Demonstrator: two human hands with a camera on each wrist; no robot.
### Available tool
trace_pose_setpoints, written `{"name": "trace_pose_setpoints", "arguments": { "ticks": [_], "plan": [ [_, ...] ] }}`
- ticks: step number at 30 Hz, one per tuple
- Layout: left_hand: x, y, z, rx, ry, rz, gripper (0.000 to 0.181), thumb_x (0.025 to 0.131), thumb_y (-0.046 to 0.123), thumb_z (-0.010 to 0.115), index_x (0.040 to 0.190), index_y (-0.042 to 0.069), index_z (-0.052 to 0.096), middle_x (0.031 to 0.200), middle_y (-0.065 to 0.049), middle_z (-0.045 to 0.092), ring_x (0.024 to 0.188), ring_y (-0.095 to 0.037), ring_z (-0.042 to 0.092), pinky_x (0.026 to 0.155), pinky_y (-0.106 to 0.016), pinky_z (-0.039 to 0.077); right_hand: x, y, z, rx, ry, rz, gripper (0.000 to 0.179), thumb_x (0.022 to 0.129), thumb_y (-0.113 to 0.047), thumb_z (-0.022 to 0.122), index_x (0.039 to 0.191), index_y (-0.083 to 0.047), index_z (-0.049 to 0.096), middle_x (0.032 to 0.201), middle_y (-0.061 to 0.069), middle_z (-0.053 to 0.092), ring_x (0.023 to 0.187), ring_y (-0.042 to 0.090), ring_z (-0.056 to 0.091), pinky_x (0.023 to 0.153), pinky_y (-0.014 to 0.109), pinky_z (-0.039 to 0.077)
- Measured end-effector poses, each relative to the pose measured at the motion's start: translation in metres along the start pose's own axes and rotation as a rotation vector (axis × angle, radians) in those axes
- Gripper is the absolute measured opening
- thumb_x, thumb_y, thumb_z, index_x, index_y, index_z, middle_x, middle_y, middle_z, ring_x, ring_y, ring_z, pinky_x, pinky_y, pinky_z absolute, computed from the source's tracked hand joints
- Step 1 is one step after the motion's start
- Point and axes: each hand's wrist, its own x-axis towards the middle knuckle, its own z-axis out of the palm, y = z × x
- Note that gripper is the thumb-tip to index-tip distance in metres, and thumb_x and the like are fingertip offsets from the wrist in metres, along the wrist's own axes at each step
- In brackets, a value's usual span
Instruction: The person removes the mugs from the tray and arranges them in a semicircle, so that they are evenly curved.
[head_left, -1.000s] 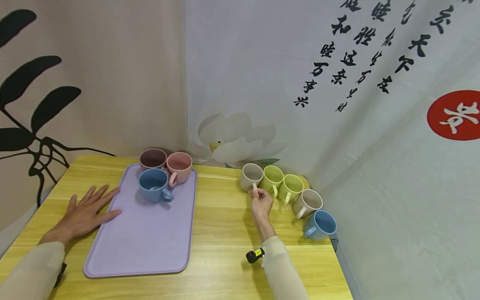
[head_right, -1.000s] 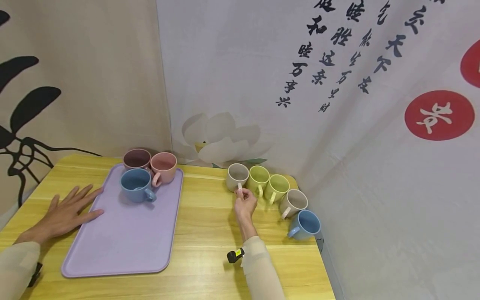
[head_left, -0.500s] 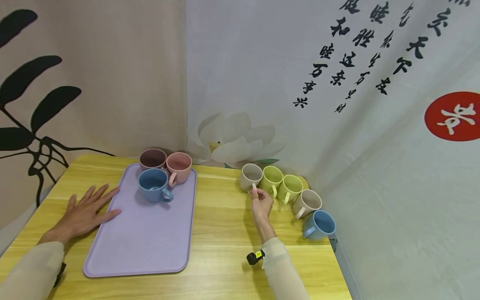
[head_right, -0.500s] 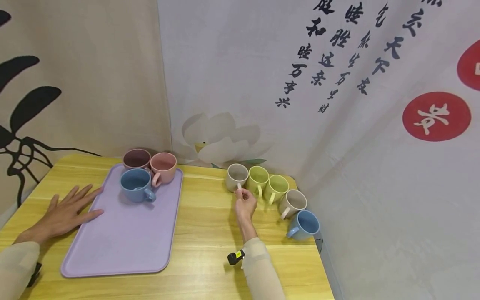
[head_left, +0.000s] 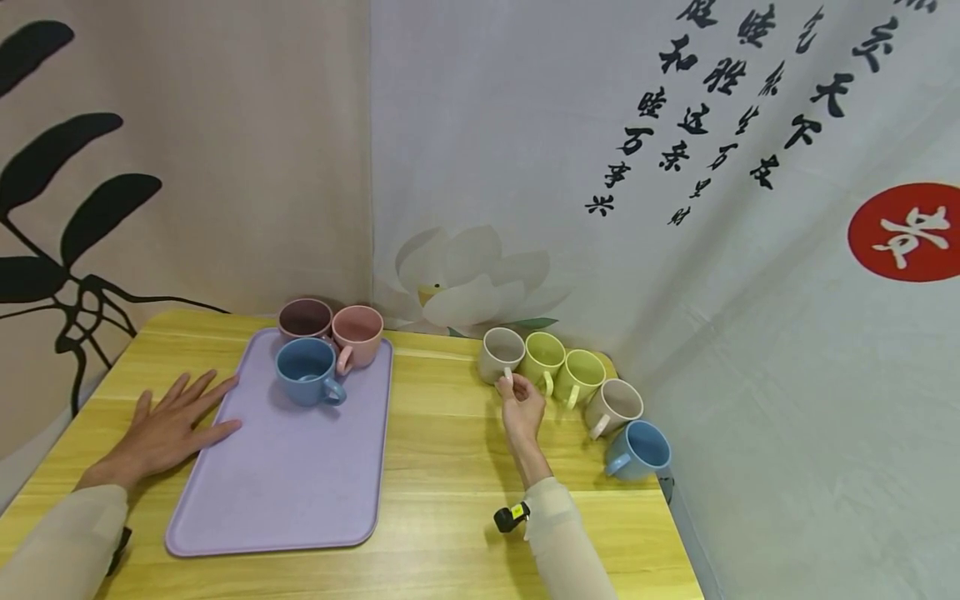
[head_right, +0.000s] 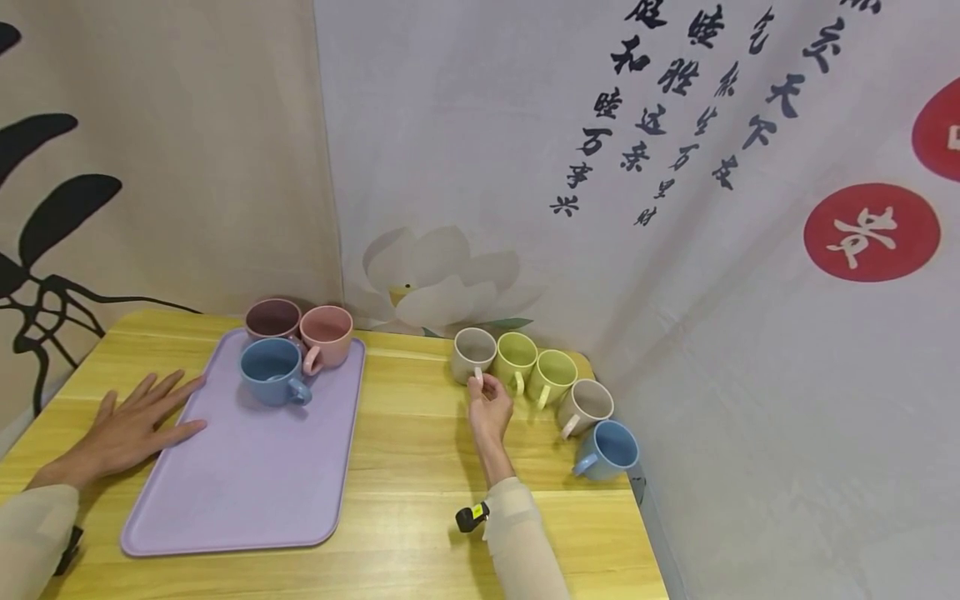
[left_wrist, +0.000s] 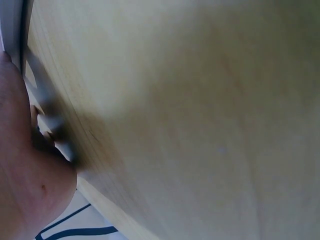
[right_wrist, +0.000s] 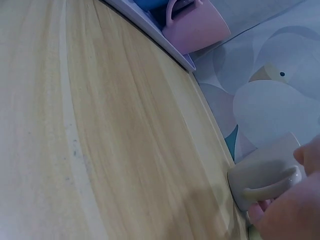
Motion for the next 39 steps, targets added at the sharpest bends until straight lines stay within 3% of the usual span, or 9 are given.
{"name": "trace_pose_setpoints", "arguments": {
  "ticks": [13,18,24,28,33,39],
  "plan": [
    [0.0,-0.002,0.002,-0.004,0.021,0.009,0.095,0.11,0.072,0.055,0.183,0.027,0.015,0.187,-0.033,0.007,0.17,-0.067,-0.008,0.124,-0.091,-0.021,-0.003,0.001,-0.003,-0.024,-0.048,-0.011,0.051,0.105,-0.022,0.082,0.149,-0.002,0.065,0.147,0.02,0.07,0.129,0.033,0.071,0.1,0.027,0.059],
    [0.0,-0.003,0.001,-0.012,-0.001,0.009,0.096,0.11,0.073,0.054,0.183,0.026,0.013,0.187,-0.033,0.005,0.17,-0.067,-0.009,0.124,-0.09,-0.024,-0.007,0.0,-0.005,-0.01,-0.07,-0.034,0.065,0.105,-0.024,0.082,0.158,0.002,0.055,0.156,0.026,0.062,0.14,0.042,0.066,0.118,0.048,0.058],
    [0.001,-0.004,0.0,-0.021,-0.009,0.013,0.096,0.11,0.074,0.053,0.183,0.028,0.011,0.187,-0.033,0.003,0.169,-0.067,-0.012,0.123,-0.09,-0.025,-0.017,-0.006,-0.008,-0.036,-0.091,-0.089,0.079,0.105,-0.031,0.082,0.166,0.002,0.043,0.168,0.029,0.051,0.157,0.05,0.051,0.136,0.065,0.038],
    [0.001,-0.004,0.001,-0.022,-0.008,0.007,0.097,0.109,0.075,0.053,0.183,0.029,0.011,0.188,-0.032,0.003,0.17,-0.066,-0.012,0.124,-0.089,-0.025,-0.025,-0.012,-0.008,-0.052,-0.083,-0.143,0.08,0.106,-0.031,0.082,0.167,0.002,0.042,0.171,0.027,0.05,0.162,0.051,0.045,0.14,0.065,0.029],
    [0.001,-0.003,0.0,-0.023,-0.012,0.006,0.096,0.11,0.075,0.052,0.183,0.027,0.013,0.187,-0.033,0.004,0.169,-0.067,-0.013,0.123,-0.09,-0.025,-0.036,-0.024,-0.004,-0.056,-0.063,-0.222,0.076,0.105,-0.027,0.083,0.165,0.001,0.046,0.169,0.026,0.053,0.162,0.047,0.046,0.14,0.065,0.029],
    [0.002,-0.004,0.001,-0.027,-0.017,0.002,0.098,0.109,0.077,0.052,0.183,0.027,0.012,0.187,-0.033,0.003,0.169,-0.067,-0.013,0.123,-0.09,-0.025,-0.051,-0.039,0.005,-0.062,-0.141,-0.273,0.076,0.105,-0.029,0.082,0.167,-0.007,0.046,0.174,0.022,0.048,0.168,0.042,0.041,0.143,0.062,0.027]
  ]
}}
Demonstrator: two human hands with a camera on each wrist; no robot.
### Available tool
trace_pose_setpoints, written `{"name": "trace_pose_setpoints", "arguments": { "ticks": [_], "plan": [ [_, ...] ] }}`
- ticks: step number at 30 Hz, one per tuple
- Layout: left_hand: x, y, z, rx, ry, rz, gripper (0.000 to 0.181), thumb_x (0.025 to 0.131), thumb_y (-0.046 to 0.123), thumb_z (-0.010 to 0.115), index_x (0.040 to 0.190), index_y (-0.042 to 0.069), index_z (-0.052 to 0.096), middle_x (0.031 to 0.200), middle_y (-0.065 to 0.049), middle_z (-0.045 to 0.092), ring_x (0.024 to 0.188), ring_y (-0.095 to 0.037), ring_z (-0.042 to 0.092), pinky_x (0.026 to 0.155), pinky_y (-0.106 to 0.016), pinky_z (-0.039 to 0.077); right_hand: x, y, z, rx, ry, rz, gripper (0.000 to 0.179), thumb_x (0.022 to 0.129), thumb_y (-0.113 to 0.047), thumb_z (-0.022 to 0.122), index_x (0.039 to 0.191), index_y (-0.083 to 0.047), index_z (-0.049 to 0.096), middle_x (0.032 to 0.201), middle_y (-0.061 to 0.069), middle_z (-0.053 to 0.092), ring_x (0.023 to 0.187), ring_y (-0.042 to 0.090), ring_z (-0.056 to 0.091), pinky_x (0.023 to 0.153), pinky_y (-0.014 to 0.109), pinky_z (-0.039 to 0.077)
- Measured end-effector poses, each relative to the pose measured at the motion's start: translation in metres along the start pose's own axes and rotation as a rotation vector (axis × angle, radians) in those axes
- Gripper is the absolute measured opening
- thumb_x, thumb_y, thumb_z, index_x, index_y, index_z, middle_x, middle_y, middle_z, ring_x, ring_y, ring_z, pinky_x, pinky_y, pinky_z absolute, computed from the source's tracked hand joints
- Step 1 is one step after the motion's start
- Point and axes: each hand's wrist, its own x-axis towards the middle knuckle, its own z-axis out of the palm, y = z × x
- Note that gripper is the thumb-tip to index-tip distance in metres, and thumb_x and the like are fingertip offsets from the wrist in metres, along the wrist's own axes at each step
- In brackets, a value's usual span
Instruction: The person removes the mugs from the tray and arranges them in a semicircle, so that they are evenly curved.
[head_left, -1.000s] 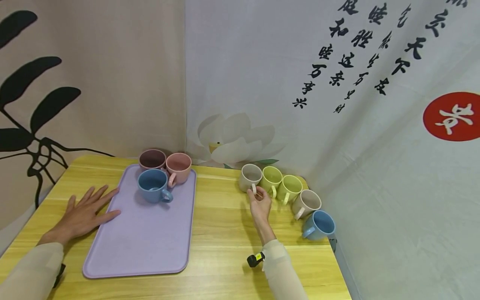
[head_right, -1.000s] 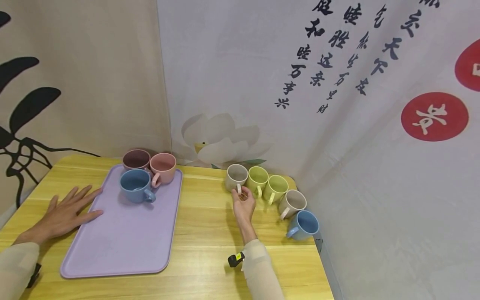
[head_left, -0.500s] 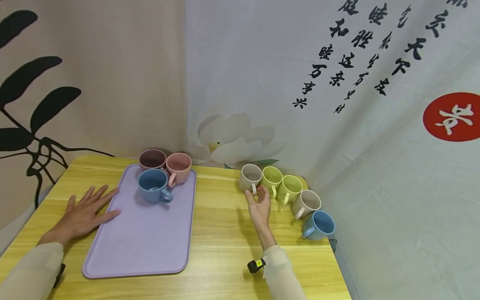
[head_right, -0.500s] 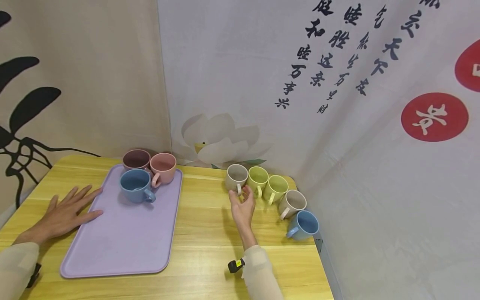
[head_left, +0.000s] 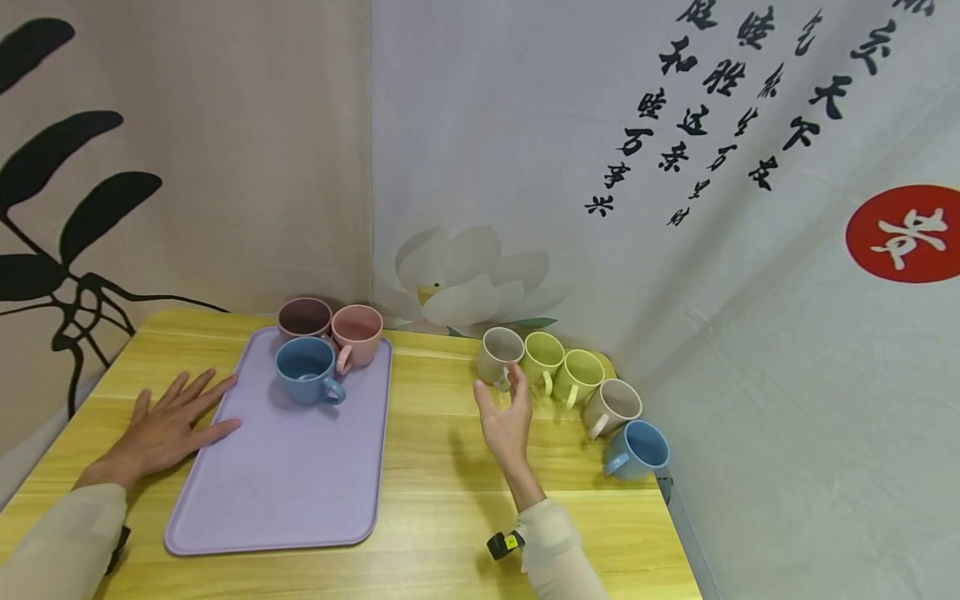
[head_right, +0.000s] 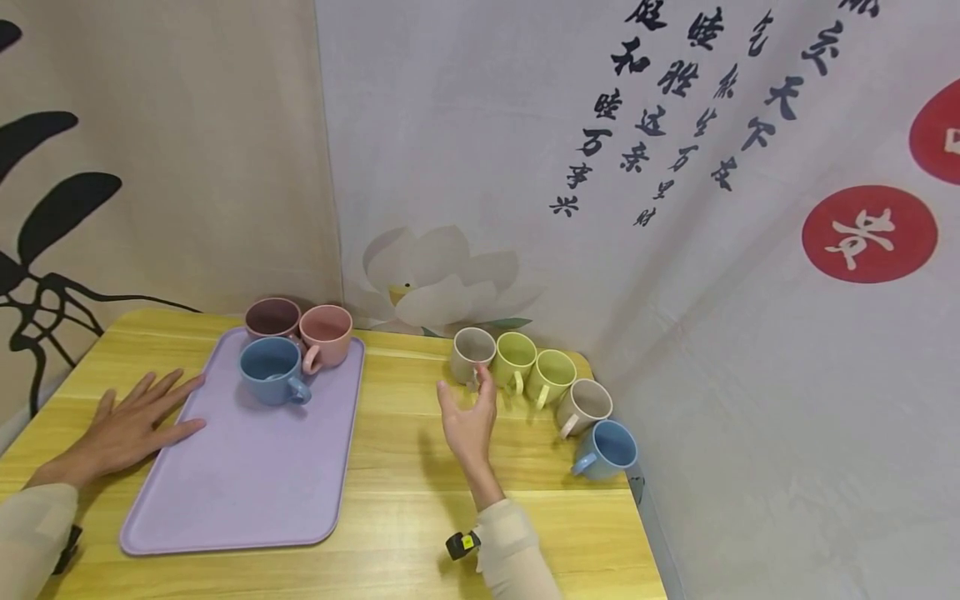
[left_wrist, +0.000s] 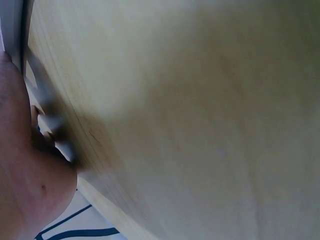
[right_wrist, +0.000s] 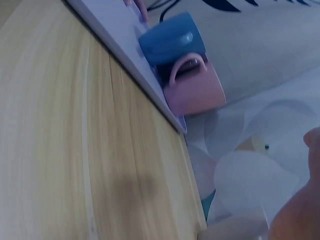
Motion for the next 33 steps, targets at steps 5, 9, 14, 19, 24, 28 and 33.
{"name": "trace_pose_setpoints", "arguments": {
  "ticks": [5,9,14,19,24,28,33],
  "plan": [
    [0.0,0.002,0.0,0.005,0.003,0.003,0.097,0.11,0.075,0.052,0.183,0.026,0.012,0.187,-0.033,0.003,0.169,-0.068,-0.012,0.123,-0.091,-0.024,-0.008,-0.011,0.012,-0.001,-0.093,-0.023,0.079,0.106,-0.03,0.08,0.169,-0.003,0.041,0.177,0.02,0.045,0.17,0.042,0.037,0.144,0.06,0.027],
    [-0.001,0.003,-0.001,0.009,0.002,-0.002,0.097,0.11,0.074,0.053,0.183,0.025,0.013,0.187,-0.034,0.004,0.169,-0.068,-0.011,0.123,-0.091,-0.023,-0.014,-0.016,0.027,-0.01,-0.165,-0.049,0.079,0.105,-0.028,0.079,0.169,-0.002,0.042,0.176,0.022,0.045,0.168,0.041,0.04,0.143,0.057,0.029],
    [-0.001,0.004,-0.003,0.016,-0.004,-0.002,0.097,0.11,0.074,0.052,0.183,0.023,0.013,0.186,-0.034,0.004,0.168,-0.069,-0.011,0.123,-0.093,-0.021,-0.022,-0.02,0.048,-0.034,-0.234,-0.082,0.075,0.102,-0.03,0.082,0.166,-0.011,0.049,0.174,0.015,0.051,0.164,0.037,0.047,0.14,0.056,0.035],
    [-0.001,0.005,-0.004,0.019,-0.005,0.002,0.097,0.11,0.074,0.052,0.183,0.023,0.013,0.186,-0.035,0.005,0.168,-0.069,-0.01,0.123,-0.093,-0.019,-0.031,-0.023,0.07,-0.064,-0.301,-0.093,0.074,0.101,-0.033,0.084,0.165,-0.015,0.051,0.171,0.008,0.056,0.162,0.033,0.051,0.138,0.053,0.04],
    [-0.002,0.005,-0.003,0.021,0.002,0.004,0.096,0.11,0.073,0.052,0.183,0.023,0.013,0.186,-0.035,0.006,0.168,-0.069,-0.009,0.123,-0.094,-0.019,-0.037,-0.026,0.088,-0.087,-0.373,-0.082,0.076,0.101,-0.037,0.083,0.166,-0.015,0.051,0.171,0.008,0.057,0.162,0.034,0.052,0.137,0.052,0.042],
    [-0.002,0.005,-0.002,0.021,0.01,0.008,0.096,0.111,0.073,0.053,0.183,0.024,0.014,0.186,-0.035,0.006,0.168,-0.069,-0.008,0.123,-0.093,-0.019,-0.04,-0.028,0.099,-0.11,-0.424,-0.063,0.077,0.101,-0.041,0.083,0.167,-0.017,0.05,0.171,0.007,0.057,0.159,0.037,0.054,0.134,0.054,0.044],
    [-0.001,0.003,-0.001,0.016,0.019,0.009,0.096,0.11,0.074,0.053,0.183,0.024,0.015,0.187,-0.034,0.006,0.169,-0.069,-0.009,0.123,-0.092,-0.022,-0.042,-0.032,0.113,-0.119,-0.468,-0.047,0.076,0.101,-0.041,0.084,0.167,-0.017,0.052,0.171,0.006,0.058,0.158,0.038,0.056,0.132,0.055,0.048]
  ]
}}
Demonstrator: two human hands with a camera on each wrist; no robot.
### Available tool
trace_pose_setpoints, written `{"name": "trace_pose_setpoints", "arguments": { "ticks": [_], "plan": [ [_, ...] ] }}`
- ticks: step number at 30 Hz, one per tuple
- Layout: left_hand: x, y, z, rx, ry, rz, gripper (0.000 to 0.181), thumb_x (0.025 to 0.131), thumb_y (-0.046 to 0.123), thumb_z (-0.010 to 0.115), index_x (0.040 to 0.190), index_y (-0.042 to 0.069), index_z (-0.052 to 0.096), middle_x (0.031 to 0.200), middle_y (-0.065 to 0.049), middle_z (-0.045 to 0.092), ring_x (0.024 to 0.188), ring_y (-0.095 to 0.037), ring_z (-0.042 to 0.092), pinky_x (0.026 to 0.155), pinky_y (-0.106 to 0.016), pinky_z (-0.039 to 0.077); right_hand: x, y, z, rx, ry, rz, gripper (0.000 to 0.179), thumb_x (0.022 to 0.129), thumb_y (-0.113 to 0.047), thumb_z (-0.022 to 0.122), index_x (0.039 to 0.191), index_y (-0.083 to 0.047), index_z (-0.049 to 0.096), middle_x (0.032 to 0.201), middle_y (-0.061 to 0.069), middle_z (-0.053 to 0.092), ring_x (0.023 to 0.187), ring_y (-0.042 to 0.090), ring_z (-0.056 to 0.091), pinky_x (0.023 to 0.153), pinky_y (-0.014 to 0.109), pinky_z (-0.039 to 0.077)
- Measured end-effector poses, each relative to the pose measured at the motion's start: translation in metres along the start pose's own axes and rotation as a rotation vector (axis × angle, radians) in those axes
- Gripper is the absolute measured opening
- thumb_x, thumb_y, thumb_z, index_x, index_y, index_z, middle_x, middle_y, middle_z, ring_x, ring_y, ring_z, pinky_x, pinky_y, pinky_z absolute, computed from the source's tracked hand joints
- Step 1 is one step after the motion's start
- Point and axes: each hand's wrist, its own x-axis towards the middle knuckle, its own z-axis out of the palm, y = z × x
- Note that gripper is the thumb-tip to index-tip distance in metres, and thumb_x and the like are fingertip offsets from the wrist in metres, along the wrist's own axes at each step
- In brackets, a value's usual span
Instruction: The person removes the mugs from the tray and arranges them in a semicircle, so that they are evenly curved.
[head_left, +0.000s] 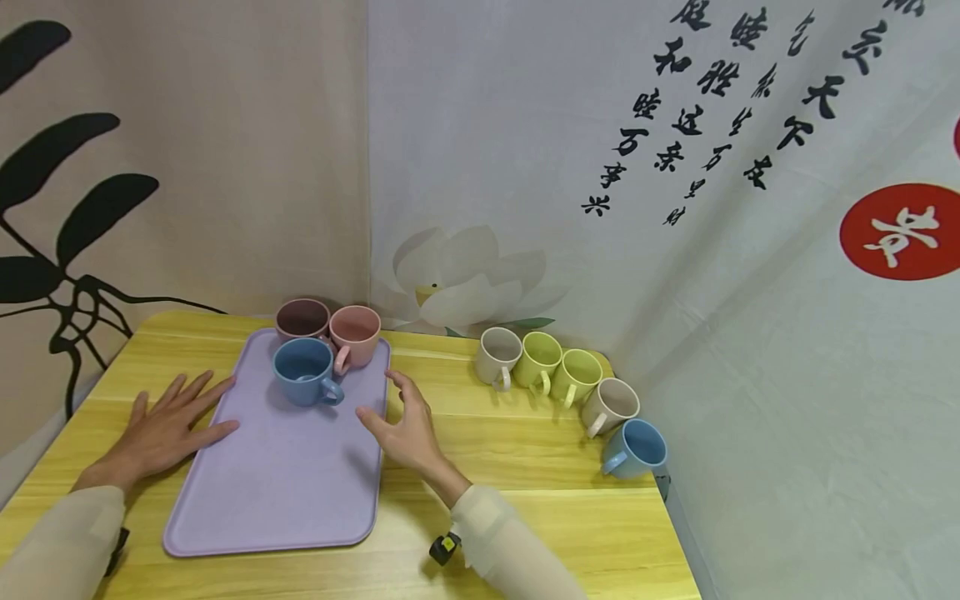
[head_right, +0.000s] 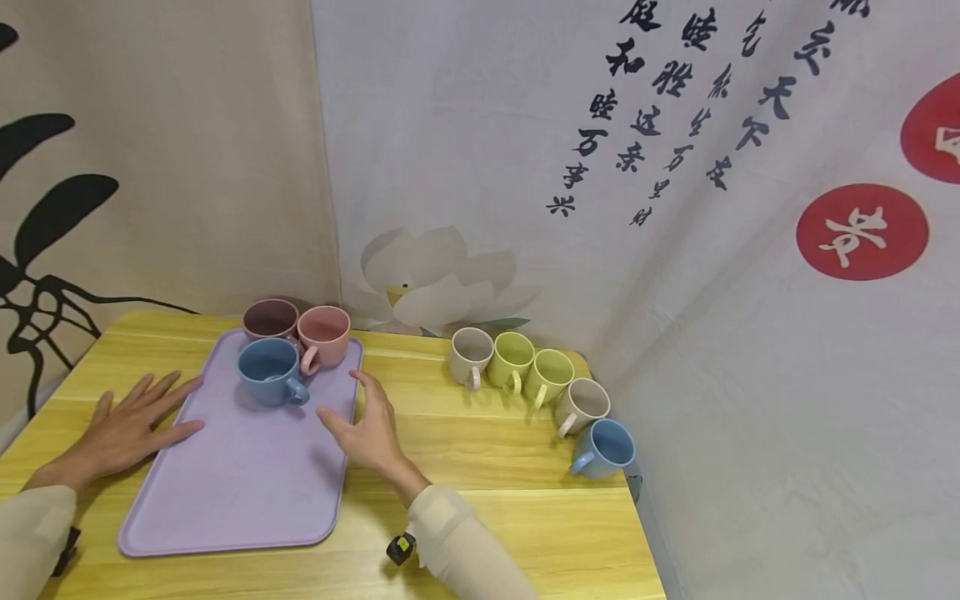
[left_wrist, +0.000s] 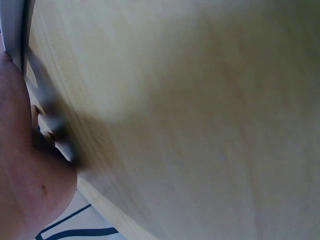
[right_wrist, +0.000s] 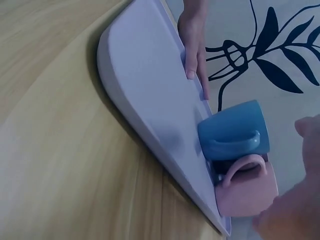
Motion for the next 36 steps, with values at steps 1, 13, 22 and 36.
{"name": "trace_pose_setpoints", "arguments": {
  "ticks": [1,13,22,36],
  "plan": [
    [0.0,0.0,0.0,0.0,0.001,0.0,0.096,0.11,0.073,0.053,0.183,0.024,0.015,0.186,-0.034,0.006,0.169,-0.069,-0.009,0.123,-0.092,-0.022,0.001,-0.001,0.002,0.004,-0.01,0.0,0.076,0.102,-0.041,0.084,0.166,-0.017,0.052,0.171,0.006,0.058,0.158,0.037,0.056,0.132,0.055,0.047],
    [-0.001,-0.002,0.001,0.015,0.01,0.006,0.095,0.111,0.072,0.054,0.183,0.024,0.014,0.186,-0.035,0.007,0.169,-0.069,-0.008,0.123,-0.093,-0.02,0.016,-0.007,0.034,0.082,-0.092,0.015,0.068,0.104,-0.033,0.084,0.161,-0.01,0.056,0.165,0.011,0.064,0.157,0.038,0.058,0.133,0.053,0.048],
    [0.0,-0.003,0.002,-0.012,0.02,0.016,0.095,0.11,0.073,0.054,0.183,0.026,0.015,0.187,-0.033,0.006,0.169,-0.068,-0.009,0.123,-0.091,-0.024,0.021,-0.008,0.048,0.117,-0.134,-0.01,0.06,0.104,-0.024,0.084,0.156,-0.004,0.061,0.156,0.013,0.071,0.15,0.028,0.066,0.128,0.045,0.054],
    [-0.002,0.0,-0.001,-0.012,-0.002,0.007,0.095,0.111,0.072,0.054,0.183,0.024,0.015,0.186,-0.035,0.006,0.169,-0.069,-0.009,0.123,-0.091,-0.024,0.026,-0.012,0.059,0.148,-0.128,-0.008,0.051,0.104,-0.016,0.083,0.149,0.0,0.065,0.142,0.021,0.076,0.135,0.029,0.076,0.117,0.047,0.063]
  ]
}}
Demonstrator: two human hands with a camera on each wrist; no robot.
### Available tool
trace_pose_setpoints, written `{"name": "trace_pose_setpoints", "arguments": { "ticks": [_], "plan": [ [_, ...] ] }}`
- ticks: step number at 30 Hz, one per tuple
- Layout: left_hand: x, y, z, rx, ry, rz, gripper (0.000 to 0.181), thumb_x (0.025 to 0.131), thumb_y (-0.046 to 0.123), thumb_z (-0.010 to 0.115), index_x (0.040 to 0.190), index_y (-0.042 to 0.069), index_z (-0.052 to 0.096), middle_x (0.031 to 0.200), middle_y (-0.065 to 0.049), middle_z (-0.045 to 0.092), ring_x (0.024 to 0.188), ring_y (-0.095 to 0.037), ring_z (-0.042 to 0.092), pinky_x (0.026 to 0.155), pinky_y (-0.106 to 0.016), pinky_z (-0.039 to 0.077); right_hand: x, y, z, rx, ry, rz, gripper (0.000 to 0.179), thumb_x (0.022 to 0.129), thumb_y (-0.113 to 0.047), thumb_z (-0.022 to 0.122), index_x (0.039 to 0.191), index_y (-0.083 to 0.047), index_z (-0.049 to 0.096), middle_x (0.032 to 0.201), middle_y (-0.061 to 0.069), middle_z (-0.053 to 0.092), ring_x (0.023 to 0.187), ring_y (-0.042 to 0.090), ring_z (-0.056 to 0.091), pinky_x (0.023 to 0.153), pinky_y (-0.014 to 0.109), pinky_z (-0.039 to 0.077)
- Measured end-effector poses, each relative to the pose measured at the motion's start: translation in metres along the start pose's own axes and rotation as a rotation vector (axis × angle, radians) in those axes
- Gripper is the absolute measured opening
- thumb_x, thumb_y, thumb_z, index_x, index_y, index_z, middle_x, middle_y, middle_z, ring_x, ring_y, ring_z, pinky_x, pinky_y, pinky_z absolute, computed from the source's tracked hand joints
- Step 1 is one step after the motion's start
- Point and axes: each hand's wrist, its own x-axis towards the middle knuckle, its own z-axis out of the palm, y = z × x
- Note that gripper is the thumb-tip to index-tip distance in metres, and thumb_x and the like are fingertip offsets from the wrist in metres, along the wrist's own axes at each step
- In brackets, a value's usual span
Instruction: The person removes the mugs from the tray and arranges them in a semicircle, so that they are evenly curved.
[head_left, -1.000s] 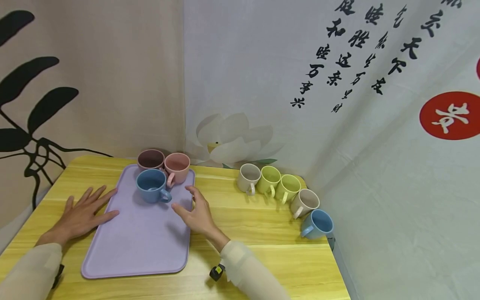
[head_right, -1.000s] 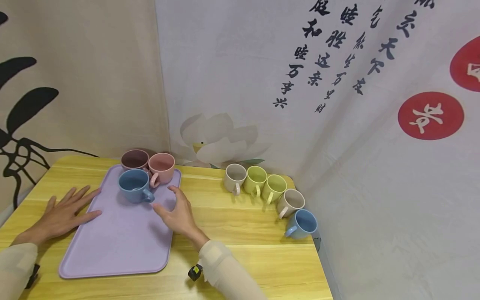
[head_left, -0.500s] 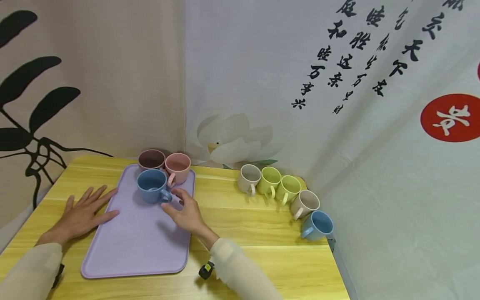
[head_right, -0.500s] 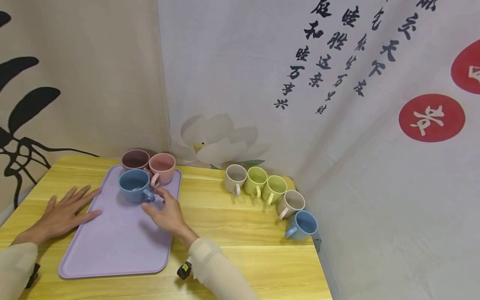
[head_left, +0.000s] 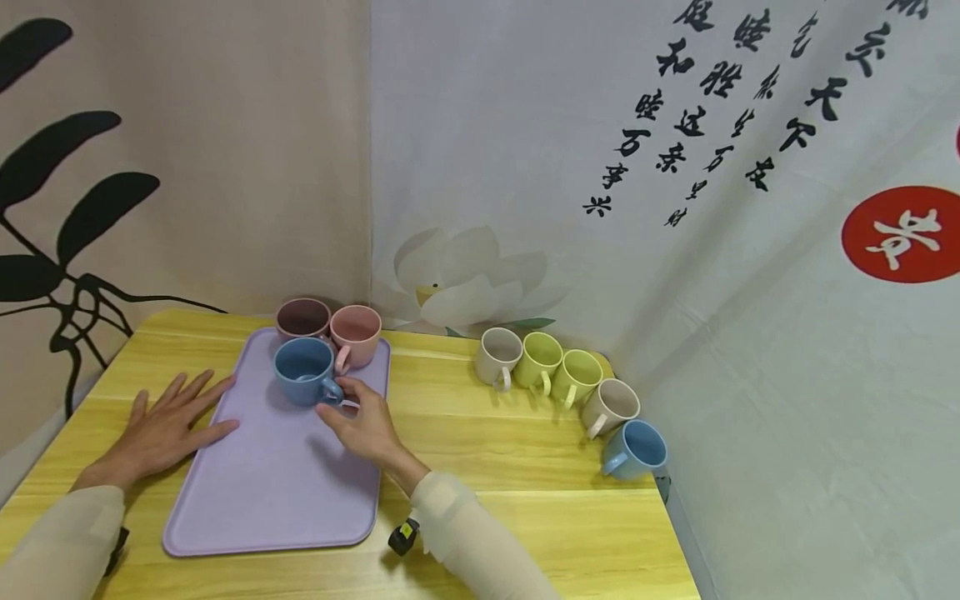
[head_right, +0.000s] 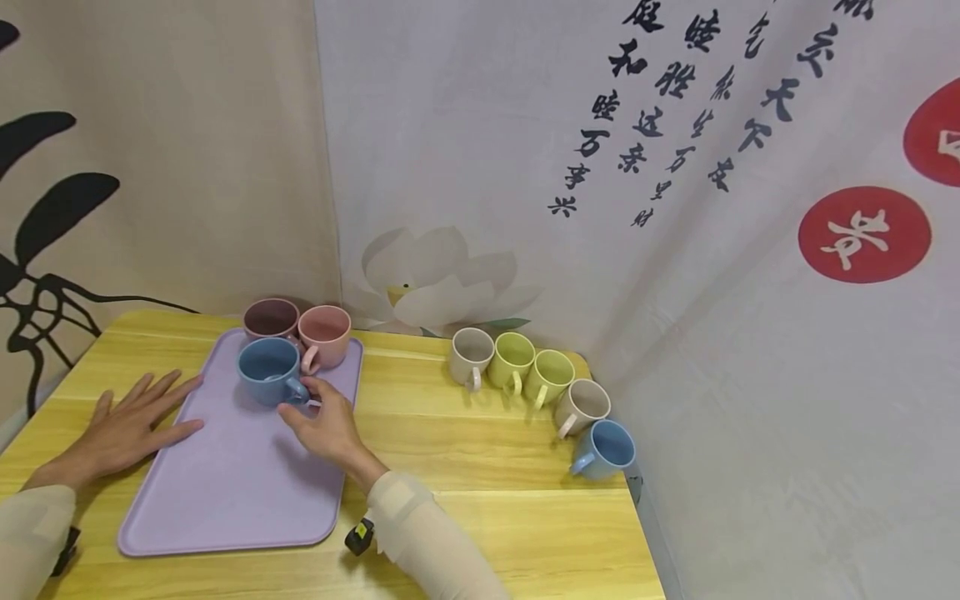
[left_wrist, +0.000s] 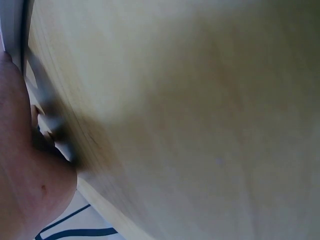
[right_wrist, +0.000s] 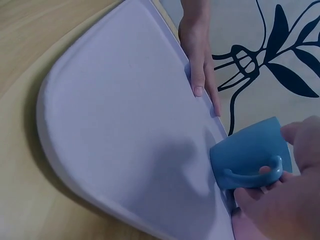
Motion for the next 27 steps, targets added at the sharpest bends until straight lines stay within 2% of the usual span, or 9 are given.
{"name": "trace_pose_setpoints", "arguments": {
  "ticks": [3,10,17,27],
  "plan": [
    [0.0,0.0,-0.001,0.006,-0.005,-0.003,0.095,0.111,0.072,0.054,0.183,0.023,0.015,0.186,-0.035,0.006,0.168,-0.069,-0.009,0.123,-0.091,-0.024,0.002,-0.001,0.002,0.026,0.017,0.004,0.046,0.105,-0.012,0.082,0.146,0.002,0.067,0.138,0.022,0.077,0.13,0.025,0.077,0.115,0.043,0.064],
    [0.001,0.0,0.0,-0.001,-0.009,-0.001,0.095,0.111,0.073,0.053,0.183,0.025,0.013,0.187,-0.033,0.003,0.169,-0.068,-0.011,0.123,-0.091,-0.024,0.003,-0.002,0.007,0.027,0.06,0.005,0.035,0.105,-0.007,0.079,0.138,0.003,0.072,0.127,0.021,0.08,0.116,0.007,0.074,0.105,0.023,0.064],
    [0.003,-0.003,0.004,-0.017,-0.014,-0.009,0.099,0.109,0.078,0.052,0.183,0.026,0.013,0.187,-0.033,0.002,0.169,-0.067,-0.013,0.122,-0.088,-0.028,0.001,-0.005,0.01,-0.01,0.112,0.017,0.025,0.105,-0.008,0.079,0.129,0.001,0.077,0.11,0.016,0.082,0.096,-0.006,0.066,0.094,0.019,0.063],
    [0.001,-0.002,0.002,-0.005,0.002,-0.005,0.095,0.11,0.073,0.053,0.183,0.025,0.014,0.187,-0.033,0.004,0.17,-0.067,-0.012,0.123,-0.089,-0.026,-0.002,-0.003,0.013,0.046,0.206,0.055,0.013,0.101,-0.005,0.083,0.113,-0.001,0.083,0.1,0.016,0.085,0.083,-0.01,0.065,0.077,0.01,0.056]
  ]
}}
